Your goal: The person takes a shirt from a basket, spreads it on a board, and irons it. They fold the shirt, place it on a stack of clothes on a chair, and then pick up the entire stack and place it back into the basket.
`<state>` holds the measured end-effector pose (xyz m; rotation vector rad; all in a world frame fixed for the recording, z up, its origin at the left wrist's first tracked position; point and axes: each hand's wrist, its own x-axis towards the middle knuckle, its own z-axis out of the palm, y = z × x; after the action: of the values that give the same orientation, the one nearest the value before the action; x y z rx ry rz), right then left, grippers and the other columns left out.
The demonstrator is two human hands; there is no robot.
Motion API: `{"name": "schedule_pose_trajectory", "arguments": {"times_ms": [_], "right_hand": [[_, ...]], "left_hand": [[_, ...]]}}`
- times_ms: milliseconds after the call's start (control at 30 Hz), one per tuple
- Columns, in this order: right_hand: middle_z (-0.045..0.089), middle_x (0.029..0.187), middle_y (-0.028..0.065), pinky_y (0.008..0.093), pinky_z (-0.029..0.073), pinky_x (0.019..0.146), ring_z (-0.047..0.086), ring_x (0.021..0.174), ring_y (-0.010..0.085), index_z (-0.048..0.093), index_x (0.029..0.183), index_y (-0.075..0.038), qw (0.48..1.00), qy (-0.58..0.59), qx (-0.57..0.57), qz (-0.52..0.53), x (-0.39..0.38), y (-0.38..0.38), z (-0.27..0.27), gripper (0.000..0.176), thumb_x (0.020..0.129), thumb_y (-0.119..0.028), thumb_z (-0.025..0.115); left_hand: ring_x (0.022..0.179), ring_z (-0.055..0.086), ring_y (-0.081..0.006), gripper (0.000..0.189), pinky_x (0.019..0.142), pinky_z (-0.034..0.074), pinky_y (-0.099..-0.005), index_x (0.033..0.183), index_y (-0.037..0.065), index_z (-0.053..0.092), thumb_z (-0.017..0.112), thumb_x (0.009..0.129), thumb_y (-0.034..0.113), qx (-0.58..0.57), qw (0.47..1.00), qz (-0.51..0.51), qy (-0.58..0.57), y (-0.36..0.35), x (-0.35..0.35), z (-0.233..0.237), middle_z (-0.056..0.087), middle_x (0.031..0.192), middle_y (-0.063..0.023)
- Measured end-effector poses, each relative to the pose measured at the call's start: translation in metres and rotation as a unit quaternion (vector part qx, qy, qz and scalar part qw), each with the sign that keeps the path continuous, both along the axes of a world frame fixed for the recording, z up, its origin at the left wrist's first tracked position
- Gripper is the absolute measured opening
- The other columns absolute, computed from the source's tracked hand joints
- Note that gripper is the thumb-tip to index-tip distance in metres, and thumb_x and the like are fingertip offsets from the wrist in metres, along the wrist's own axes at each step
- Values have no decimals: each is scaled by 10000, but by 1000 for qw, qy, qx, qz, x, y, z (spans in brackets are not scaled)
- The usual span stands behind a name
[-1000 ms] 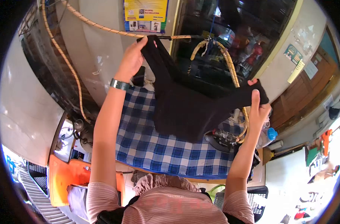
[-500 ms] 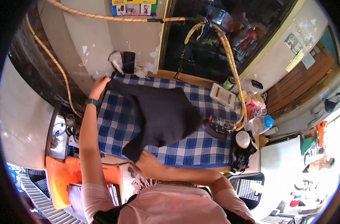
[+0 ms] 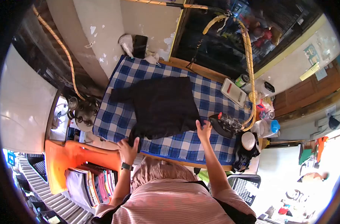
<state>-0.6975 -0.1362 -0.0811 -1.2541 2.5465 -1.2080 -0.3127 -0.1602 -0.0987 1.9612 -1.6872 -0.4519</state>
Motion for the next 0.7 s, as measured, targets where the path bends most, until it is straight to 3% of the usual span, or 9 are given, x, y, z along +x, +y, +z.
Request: {"name": "schedule_pose_trajectory", "arguments": {"times_ms": [33, 100, 200, 267, 433, 500, 567, 633, 700], "right_hand": [[542, 724, 53, 374, 449, 576, 578, 721, 196, 569, 887, -28, 990, -137, 45, 3, -8, 2, -8, 354, 886, -365, 676], [507, 765, -6, 313, 468, 582, 559, 741, 123, 548, 904, -54, 977, -137, 159, 40, -20, 2, 2, 357, 904, -392, 664], [507, 825, -18, 346, 583, 666, 603, 722, 132, 554, 848, -83, 845, -529, -39, 70, -17, 13, 33, 249, 938, -299, 638], [495, 818, -15, 352, 587, 662, 625, 721, 159, 540, 837, -76, 831, -550, -6, 81, -31, 25, 37, 257, 937, -292, 639], [519, 771, 12, 325, 589, 654, 678, 733, 207, 469, 743, -76, 763, -642, 64, 42, -37, 34, 43, 345, 914, -297, 672], [562, 780, 46, 315, 579, 640, 678, 723, 197, 480, 731, -60, 795, -599, 67, 76, -47, 43, 30, 360, 899, -299, 690], [605, 789, 80, 305, 569, 626, 679, 712, 186, 492, 719, -43, 823, -552, 72, 110, -51, 51, 20, 375, 884, -301, 709], [592, 712, 39, 279, 560, 605, 597, 592, 101, 536, 695, -38, 918, -339, 174, 107, -44, 55, 11, 343, 853, -256, 748], [579, 737, 56, 332, 541, 622, 596, 628, 151, 539, 770, -28, 934, -275, 196, 113, -45, 57, 12, 293, 792, -178, 789]], "left_hand": [[961, 504, -402, 470, 811, 427, -458, 958, 42, 506, 666, 850, 471, 14, 999, -20, 24, 8, -3, -2, 504, 972, -204], [894, 503, -380, 389, 763, 429, -448, 935, 48, 488, 666, 865, 387, -10, 996, -68, 57, 5, 13, -33, 493, 890, -173], [608, 437, -177, 207, 543, 367, -309, 896, 92, 418, 623, 904, 113, 29, 939, -87, 330, -5, 42, -20, 416, 693, -15], [603, 406, -33, 205, 488, 315, -218, 950, 127, 429, 625, 920, 72, 119, 888, -61, 440, -13, 62, 0, 445, 721, 50], [634, 479, -35, 177, 544, 384, -203, 944, 98, 514, 682, 905, 140, 150, 881, -46, 447, -25, 100, 20, 525, 740, 47], [644, 506, -41, 164, 563, 406, -202, 915, 86, 534, 686, 901, 144, 137, 885, -21, 445, -29, 114, 18, 548, 744, 44], [621, 498, -37, 179, 548, 389, -195, 869, 63, 551, 672, 915, 187, 90, 949, -103, 285, -29, 121, 25, 541, 696, 42], [745, 576, -128, 181, 657, 450, -272, 932, 60, 568, 679, 893, 197, 147, 966, -79, 197, -30, 119, 20, 594, 790, -26], [973, 578, -277, 225, 834, 448, -411, 1001, 71, 588, 700, 847, 190, -80, 983, -131, -101, -29, 103, 12, 611, 991, -114]]}}
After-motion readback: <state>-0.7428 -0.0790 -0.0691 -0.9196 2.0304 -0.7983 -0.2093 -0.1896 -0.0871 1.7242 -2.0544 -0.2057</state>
